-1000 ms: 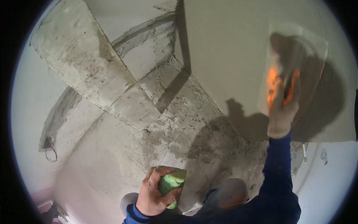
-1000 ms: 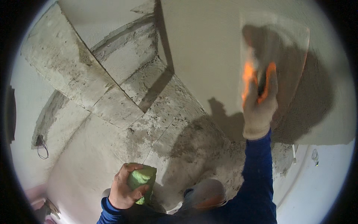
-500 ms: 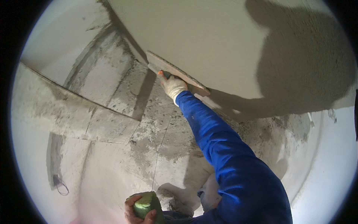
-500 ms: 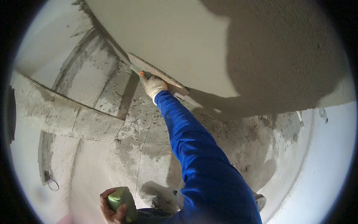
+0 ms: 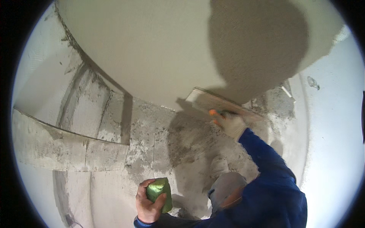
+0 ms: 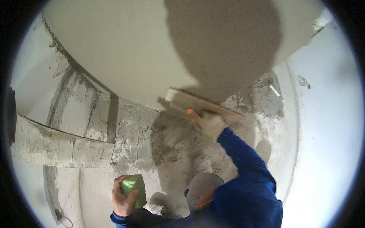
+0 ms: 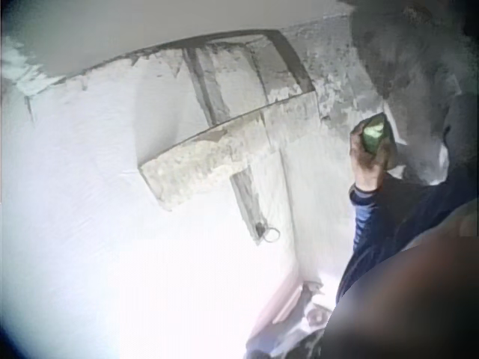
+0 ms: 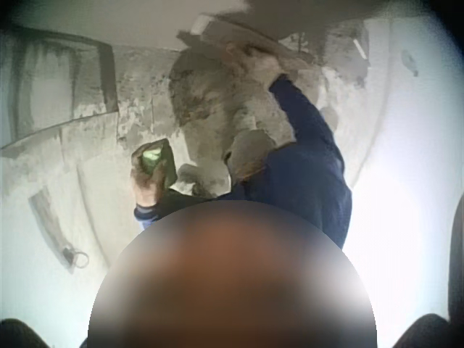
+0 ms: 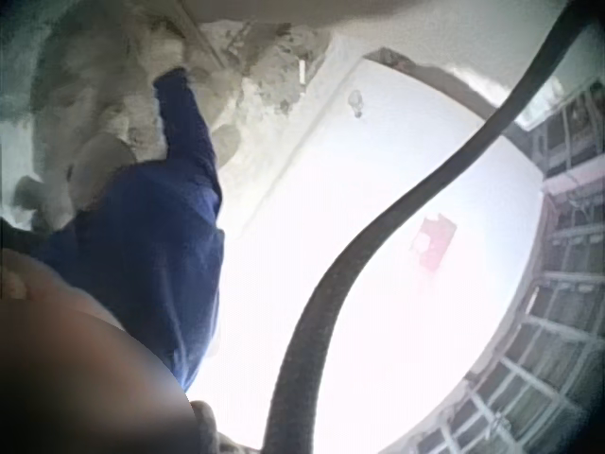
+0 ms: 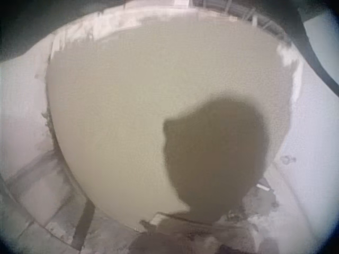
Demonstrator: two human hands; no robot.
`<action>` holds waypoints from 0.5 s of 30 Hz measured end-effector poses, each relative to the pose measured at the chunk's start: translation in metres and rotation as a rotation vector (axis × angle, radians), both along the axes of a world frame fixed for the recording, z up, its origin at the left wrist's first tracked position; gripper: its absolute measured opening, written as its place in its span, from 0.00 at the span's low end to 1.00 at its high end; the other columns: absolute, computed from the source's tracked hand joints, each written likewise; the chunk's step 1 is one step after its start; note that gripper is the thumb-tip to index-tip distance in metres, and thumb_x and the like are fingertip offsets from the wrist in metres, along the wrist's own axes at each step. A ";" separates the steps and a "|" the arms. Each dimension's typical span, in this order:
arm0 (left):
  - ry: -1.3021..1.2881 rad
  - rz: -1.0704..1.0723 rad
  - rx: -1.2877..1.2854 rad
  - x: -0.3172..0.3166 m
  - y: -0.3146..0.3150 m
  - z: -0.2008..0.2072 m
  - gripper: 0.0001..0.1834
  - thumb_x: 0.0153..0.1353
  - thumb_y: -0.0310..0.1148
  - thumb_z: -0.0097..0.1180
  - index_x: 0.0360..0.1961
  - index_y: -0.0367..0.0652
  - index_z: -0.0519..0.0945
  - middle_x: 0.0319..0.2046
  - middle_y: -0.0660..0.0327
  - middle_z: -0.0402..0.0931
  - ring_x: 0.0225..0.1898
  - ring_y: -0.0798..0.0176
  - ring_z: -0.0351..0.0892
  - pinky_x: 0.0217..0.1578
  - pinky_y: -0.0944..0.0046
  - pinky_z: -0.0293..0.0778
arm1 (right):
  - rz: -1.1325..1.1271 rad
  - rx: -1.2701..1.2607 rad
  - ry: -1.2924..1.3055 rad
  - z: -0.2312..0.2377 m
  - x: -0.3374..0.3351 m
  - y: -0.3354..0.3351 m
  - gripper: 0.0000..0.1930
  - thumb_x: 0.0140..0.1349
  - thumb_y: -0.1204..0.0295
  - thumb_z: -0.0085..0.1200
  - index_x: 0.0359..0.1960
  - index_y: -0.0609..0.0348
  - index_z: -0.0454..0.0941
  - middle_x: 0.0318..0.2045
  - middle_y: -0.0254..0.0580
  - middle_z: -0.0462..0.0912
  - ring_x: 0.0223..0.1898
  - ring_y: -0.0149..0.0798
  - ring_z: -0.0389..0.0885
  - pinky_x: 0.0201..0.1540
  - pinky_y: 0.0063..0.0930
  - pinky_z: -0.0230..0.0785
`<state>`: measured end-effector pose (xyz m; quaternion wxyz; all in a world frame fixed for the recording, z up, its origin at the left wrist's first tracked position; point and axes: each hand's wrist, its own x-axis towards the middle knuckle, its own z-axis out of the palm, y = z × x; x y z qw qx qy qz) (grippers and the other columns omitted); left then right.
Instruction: The person applies plaster to a wall using a trowel and a hawk, then smooths the surface with a float. The person repeatedly scoops plaster from the hawk and spreads it on the wall, finishing with a smoothing pass.
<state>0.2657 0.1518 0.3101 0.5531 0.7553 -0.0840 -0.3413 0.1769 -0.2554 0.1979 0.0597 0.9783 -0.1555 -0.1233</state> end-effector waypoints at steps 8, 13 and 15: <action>-0.171 -0.202 -0.079 0.035 -0.039 -0.045 0.24 0.49 0.28 0.62 0.50 0.40 0.74 0.39 0.57 0.79 0.40 0.64 0.78 0.44 0.63 0.75 | 0.214 -0.060 -1.209 0.356 0.061 0.010 0.19 0.61 0.69 0.56 0.53 0.62 0.75 0.33 0.50 0.81 0.30 0.41 0.80 0.35 0.32 0.75; -0.207 -0.164 -0.027 0.066 -0.054 -0.092 0.28 0.47 0.34 0.66 0.50 0.39 0.74 0.37 0.51 0.81 0.40 0.55 0.82 0.43 0.60 0.76 | 0.253 -0.187 -1.174 0.344 0.157 0.032 0.20 0.65 0.61 0.51 0.55 0.57 0.73 0.24 0.46 0.81 0.22 0.43 0.80 0.26 0.34 0.75; -0.233 -0.126 -0.005 0.074 -0.057 -0.104 0.29 0.47 0.36 0.66 0.50 0.38 0.74 0.37 0.51 0.81 0.40 0.54 0.82 0.43 0.59 0.76 | 0.397 -0.099 -1.062 0.275 0.177 0.046 0.27 0.67 0.60 0.49 0.65 0.53 0.61 0.29 0.43 0.80 0.20 0.39 0.78 0.24 0.31 0.72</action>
